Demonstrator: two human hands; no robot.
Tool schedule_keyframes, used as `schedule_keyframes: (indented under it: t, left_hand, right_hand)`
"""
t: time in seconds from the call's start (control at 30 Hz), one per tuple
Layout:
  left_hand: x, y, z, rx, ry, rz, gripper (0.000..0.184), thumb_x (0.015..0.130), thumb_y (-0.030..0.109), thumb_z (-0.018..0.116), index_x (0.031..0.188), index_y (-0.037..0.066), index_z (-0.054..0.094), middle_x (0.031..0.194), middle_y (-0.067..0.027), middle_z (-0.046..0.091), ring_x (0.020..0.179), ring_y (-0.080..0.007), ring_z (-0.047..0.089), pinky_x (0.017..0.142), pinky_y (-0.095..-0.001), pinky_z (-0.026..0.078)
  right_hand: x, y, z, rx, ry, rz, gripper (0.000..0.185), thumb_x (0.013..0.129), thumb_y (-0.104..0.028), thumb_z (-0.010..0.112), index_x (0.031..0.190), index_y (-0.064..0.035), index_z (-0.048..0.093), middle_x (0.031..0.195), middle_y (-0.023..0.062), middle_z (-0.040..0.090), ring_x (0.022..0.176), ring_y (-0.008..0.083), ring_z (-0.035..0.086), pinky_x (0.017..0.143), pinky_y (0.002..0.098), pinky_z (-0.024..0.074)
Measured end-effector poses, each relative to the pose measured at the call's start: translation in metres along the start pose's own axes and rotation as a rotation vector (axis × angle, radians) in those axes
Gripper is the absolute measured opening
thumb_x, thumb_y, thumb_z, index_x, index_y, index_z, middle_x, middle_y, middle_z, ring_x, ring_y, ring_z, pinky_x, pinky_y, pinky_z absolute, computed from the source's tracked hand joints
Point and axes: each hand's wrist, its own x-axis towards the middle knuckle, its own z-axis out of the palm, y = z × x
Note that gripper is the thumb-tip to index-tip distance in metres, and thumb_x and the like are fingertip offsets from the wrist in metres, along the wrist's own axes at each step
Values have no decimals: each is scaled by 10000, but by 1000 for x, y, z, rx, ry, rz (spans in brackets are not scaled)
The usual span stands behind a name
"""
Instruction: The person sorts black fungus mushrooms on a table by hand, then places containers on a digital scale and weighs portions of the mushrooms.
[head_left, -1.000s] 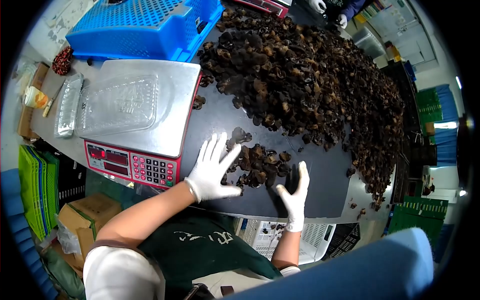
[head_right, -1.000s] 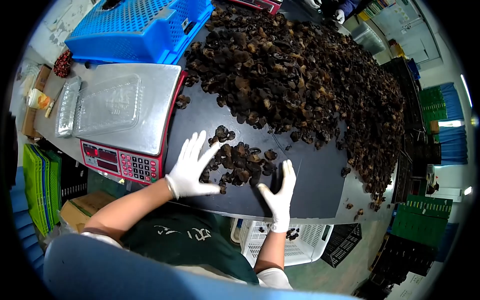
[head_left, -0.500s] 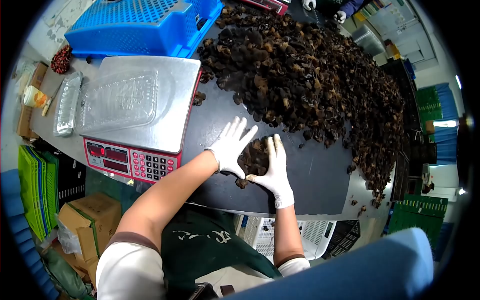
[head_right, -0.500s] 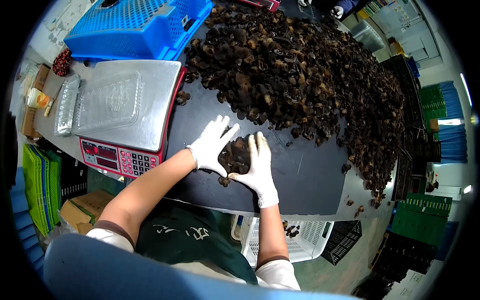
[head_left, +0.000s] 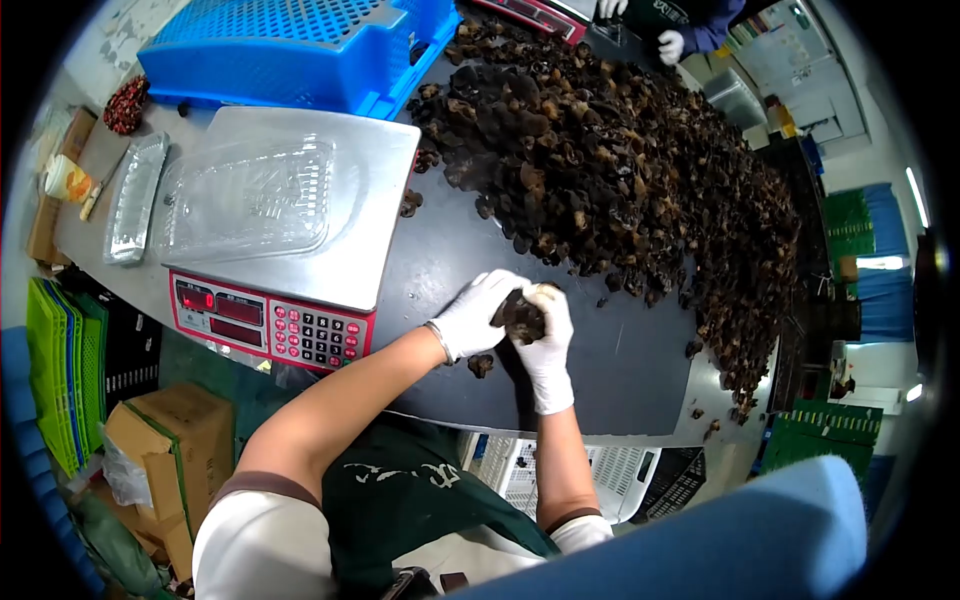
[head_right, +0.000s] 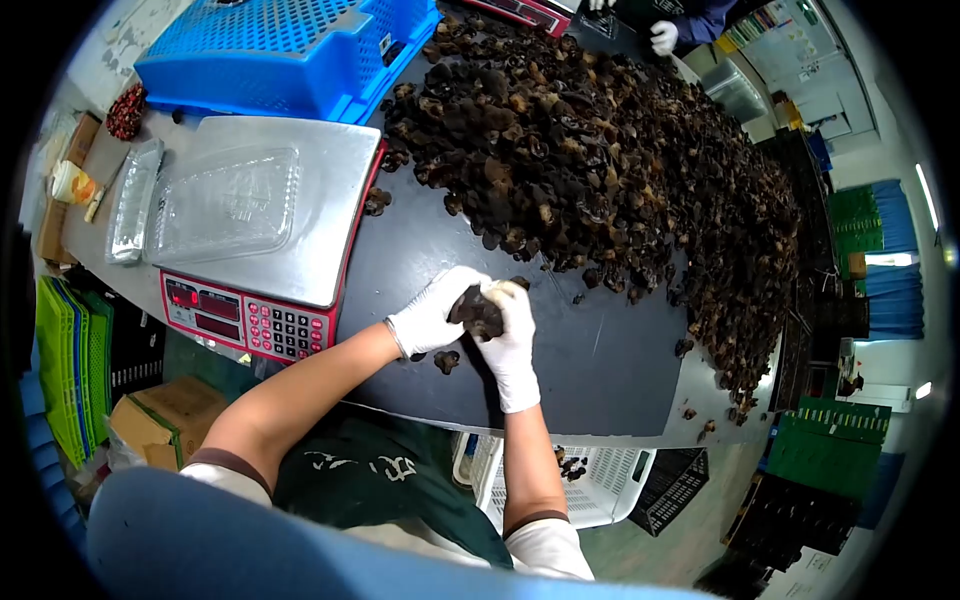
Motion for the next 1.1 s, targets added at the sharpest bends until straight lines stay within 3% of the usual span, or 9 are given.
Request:
schedule_keyframes:
  t: [0.13,0.3,0.37,0.4,0.47,0.7,0.77,0.9,1.1]
  left_hand:
    - [33,50,-48,28,175,153,526,702,-40,629,1200,82,513,1116,-118,533,968,-284,578,870,-365,485]
    - [42,87,-169,-4,49,8,542,698,-45,595,1219,77,514,1050,-66,543,874,-145,548,743,-281,474]
    - [31,102,-214,54,77,-128,549,683,-45,591,1219,54,519,1130,-114,568,1063,-220,563,920,-329,465]
    - [25,85,-234,148,140,71,543,673,-35,597,1205,43,526,1141,-139,566,1088,-254,564,953,-347,461]
    - [8,95,-278,178,92,-124,534,659,-11,604,1186,37,531,1137,-152,565,1083,-283,565,959,-355,457]
    - [-45,44,-356,464,-15,-321,504,652,59,630,1147,46,540,1121,-156,572,1097,-328,529,994,-380,422]
    - [-54,32,-359,643,-72,-297,583,649,98,659,1219,70,540,1198,-158,559,1190,-341,482,1049,-419,383]
    - [-55,55,-361,598,-65,-320,795,631,163,691,1388,103,452,1356,-178,464,1274,-363,428,1110,-430,336]
    - [-46,90,-344,801,39,-151,824,596,156,676,1389,110,454,1384,-200,420,1277,-381,423,1097,-436,355]
  right_hand:
    - [62,-36,-8,81,81,-100,496,582,68,772,1032,-67,613,1046,130,600,960,276,626,853,347,513]
    - [136,-100,32,138,2,-189,489,627,43,775,1069,-49,588,1089,123,586,999,260,602,888,349,490]
    - [158,-127,65,125,-24,-209,509,593,34,783,1056,-42,586,1055,130,601,991,278,613,886,356,499]
    - [166,-140,82,142,-53,-204,511,581,50,761,1053,-41,586,1055,123,605,981,274,618,882,348,499]
    - [179,-158,119,209,-116,-213,501,586,37,741,1055,-44,586,1061,126,611,973,279,626,861,342,506]
    - [182,-194,193,176,-368,-214,577,631,-93,809,1147,-73,553,1059,112,595,1029,327,579,902,400,469]
    - [181,-182,201,-54,-549,-249,642,649,-181,812,1214,-55,535,1156,136,582,1118,357,533,976,432,428]
    - [181,-167,165,185,-615,-150,837,648,-230,820,1365,-12,448,1385,215,459,1327,371,382,1115,444,310]
    - [134,-111,63,243,-348,162,580,755,-141,743,1281,-3,543,1308,176,537,1250,313,494,1076,386,365]
